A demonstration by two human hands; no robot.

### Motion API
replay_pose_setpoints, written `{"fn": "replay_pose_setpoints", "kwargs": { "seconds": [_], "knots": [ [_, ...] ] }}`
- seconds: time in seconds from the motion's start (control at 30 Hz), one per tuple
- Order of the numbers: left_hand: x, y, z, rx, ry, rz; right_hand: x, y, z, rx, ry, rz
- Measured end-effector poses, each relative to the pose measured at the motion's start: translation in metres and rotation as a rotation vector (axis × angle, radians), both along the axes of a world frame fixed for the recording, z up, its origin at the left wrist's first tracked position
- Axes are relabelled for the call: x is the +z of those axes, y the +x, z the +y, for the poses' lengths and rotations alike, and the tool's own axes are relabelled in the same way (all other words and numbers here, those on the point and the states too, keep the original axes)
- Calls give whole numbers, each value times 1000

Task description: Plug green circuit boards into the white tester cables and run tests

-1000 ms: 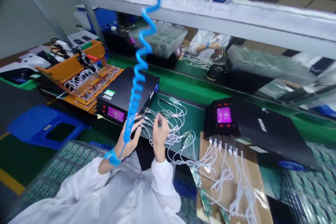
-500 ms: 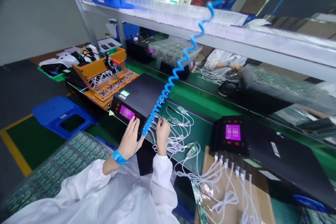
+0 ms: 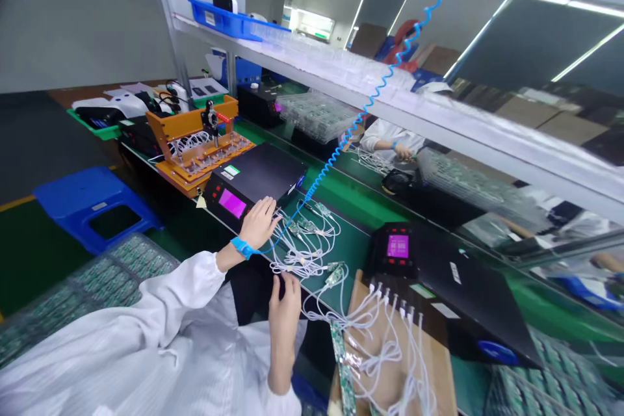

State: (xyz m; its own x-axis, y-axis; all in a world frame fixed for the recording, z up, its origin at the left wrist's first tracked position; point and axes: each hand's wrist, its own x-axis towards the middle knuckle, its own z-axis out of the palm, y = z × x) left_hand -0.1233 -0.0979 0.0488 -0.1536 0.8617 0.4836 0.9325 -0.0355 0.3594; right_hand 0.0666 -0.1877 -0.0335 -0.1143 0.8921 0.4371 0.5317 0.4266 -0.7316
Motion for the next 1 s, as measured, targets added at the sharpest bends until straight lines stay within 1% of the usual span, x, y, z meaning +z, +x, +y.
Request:
{"fn": "replay_pose_setpoints", "kwargs": {
  "seconds": [0.1, 0.17, 0.2, 0.27, 0.4, 0.47, 0.57, 0.67, 0.77, 0.83, 0.87, 0.93, 1.0],
  "knots": [
    [-8, 1, -1, 7, 13, 16, -18, 14, -23, -15, -69, 13],
    [-10, 1, -3, 15, 11, 13, -25, 18, -28, -19, -98, 11],
    [-10, 1, -3, 18, 7, 11, -26, 19, -28, -15, -107, 8],
    [-8, 1, -4, 16, -3, 12, -22, 20, -25, 2, -122, -2],
    [-3, 2, -5, 13, -28, 26, -5, 23, -18, 33, -117, -26],
    [-2, 3, -5, 22, -32, 31, 1, 24, -17, 43, -101, -35],
    [-1, 4, -5, 24, -36, 36, 1, 28, -20, 49, -96, -49],
    [-1, 3, -7, -4, -30, 14, 0, 31, -29, 19, -105, -58],
    [-5, 5, -10, -41, 37, -60, 3, 37, -34, -55, -97, -66],
    [-10, 11, -8, -80, 125, -137, 7, 46, -27, -140, -77, -90],
    [-13, 16, -6, -129, 165, -181, 8, 52, -21, -200, -64, -111],
    [-22, 32, -3, -282, 184, -263, 12, 67, -3, -347, -55, -171],
    [-32, 54, -1, -437, 113, -333, 16, 81, 21, -479, -84, -240]
  ]
}}
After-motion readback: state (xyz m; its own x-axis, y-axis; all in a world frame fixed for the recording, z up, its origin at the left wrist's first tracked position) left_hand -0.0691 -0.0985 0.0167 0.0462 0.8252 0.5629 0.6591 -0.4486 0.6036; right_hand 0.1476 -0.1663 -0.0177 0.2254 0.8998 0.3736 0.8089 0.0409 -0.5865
